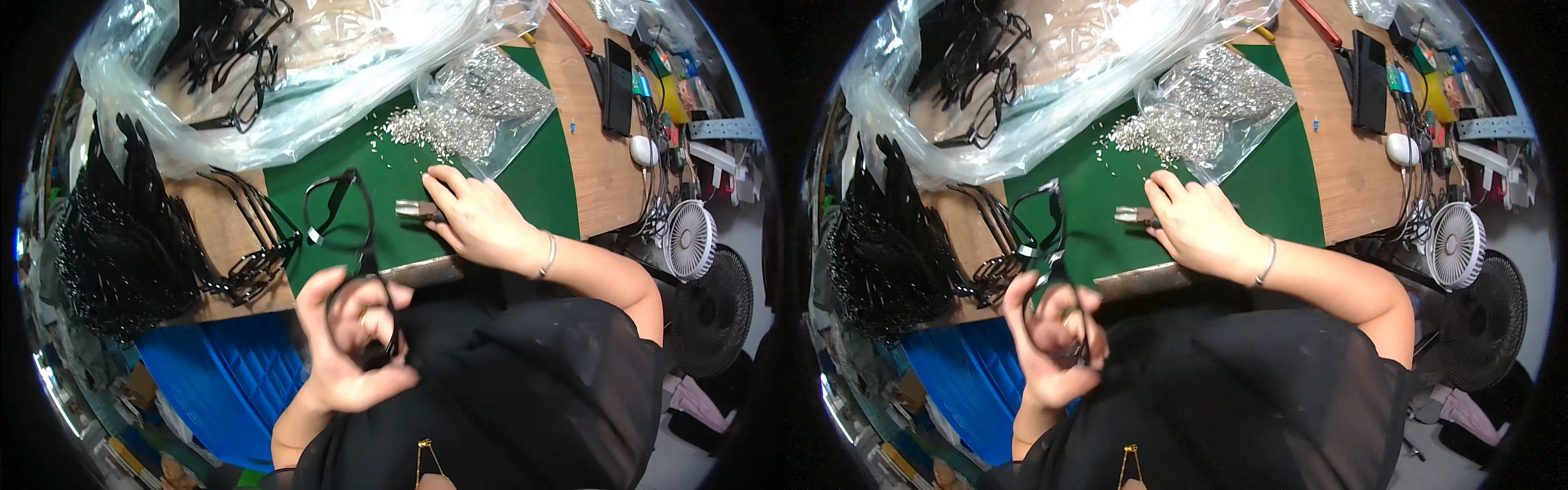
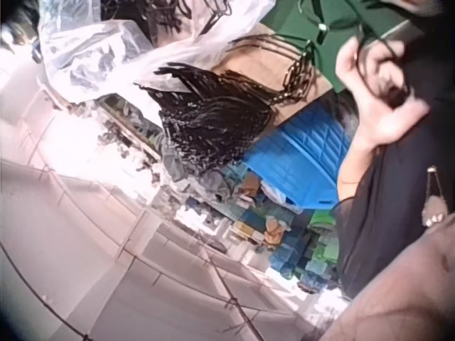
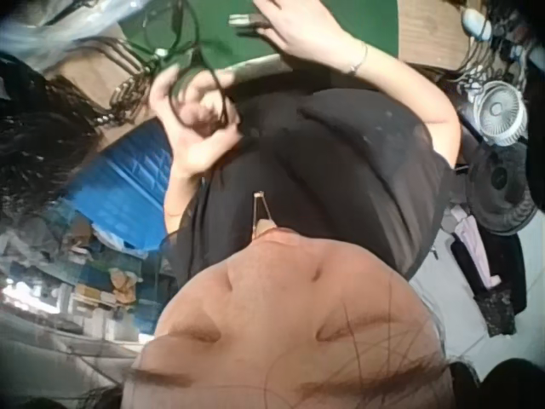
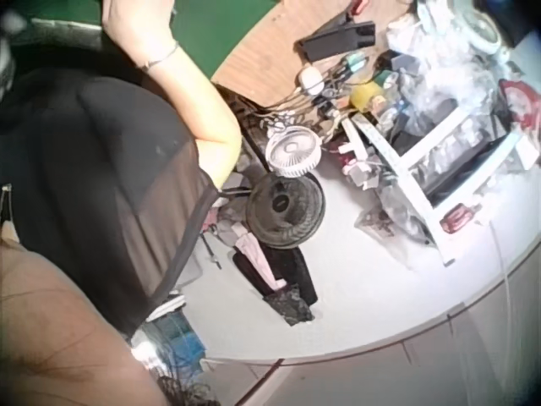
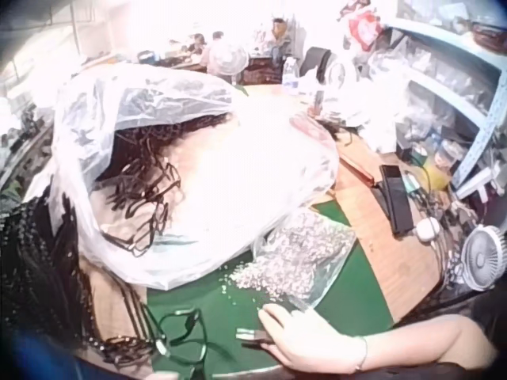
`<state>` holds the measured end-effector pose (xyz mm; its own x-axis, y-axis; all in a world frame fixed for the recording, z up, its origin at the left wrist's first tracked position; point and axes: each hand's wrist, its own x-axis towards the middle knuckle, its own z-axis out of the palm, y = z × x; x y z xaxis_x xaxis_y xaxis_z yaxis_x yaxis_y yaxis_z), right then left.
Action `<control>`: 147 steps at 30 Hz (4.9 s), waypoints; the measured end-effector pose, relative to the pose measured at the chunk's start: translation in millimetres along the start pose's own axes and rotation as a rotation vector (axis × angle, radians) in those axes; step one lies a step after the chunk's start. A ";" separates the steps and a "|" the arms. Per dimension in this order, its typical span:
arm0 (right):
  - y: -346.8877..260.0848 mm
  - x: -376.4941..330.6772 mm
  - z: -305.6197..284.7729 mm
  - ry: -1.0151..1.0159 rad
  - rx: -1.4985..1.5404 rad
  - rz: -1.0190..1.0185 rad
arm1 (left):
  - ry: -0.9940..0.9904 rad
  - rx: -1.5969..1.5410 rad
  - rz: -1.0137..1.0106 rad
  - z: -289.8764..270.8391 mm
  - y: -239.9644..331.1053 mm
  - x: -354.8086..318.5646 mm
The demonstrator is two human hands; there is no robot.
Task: The person repeatedly picks up black eyeglass frames from a plastic bag and uses pliers to adjust the frame arms and hinges. The person places each adjusted frame back into the bag and continues the process with additional frames.
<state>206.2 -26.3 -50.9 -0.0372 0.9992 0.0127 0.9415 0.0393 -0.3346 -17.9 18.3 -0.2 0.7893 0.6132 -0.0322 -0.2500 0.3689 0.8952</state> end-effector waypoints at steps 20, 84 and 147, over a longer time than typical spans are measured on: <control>12.9 23.9 13.8 0.046 0.036 0.164 | 0.056 -0.099 -0.496 15.9 -0.2 -11.3; -27.8 -1.4 -16.8 -0.272 0.408 -0.115 | 0.222 0.563 -0.345 -27.2 15.0 -1.6; -7.4 25.4 -14.5 -0.010 0.172 -0.050 | 0.410 1.515 0.683 -32.6 109.0 72.8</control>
<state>203.1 -1.2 -34.5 -0.0867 0.9959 0.0241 0.8673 0.0874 -0.4900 -5.9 125.8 80.6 0.5282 0.5809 0.6194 0.4501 -0.8100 0.3759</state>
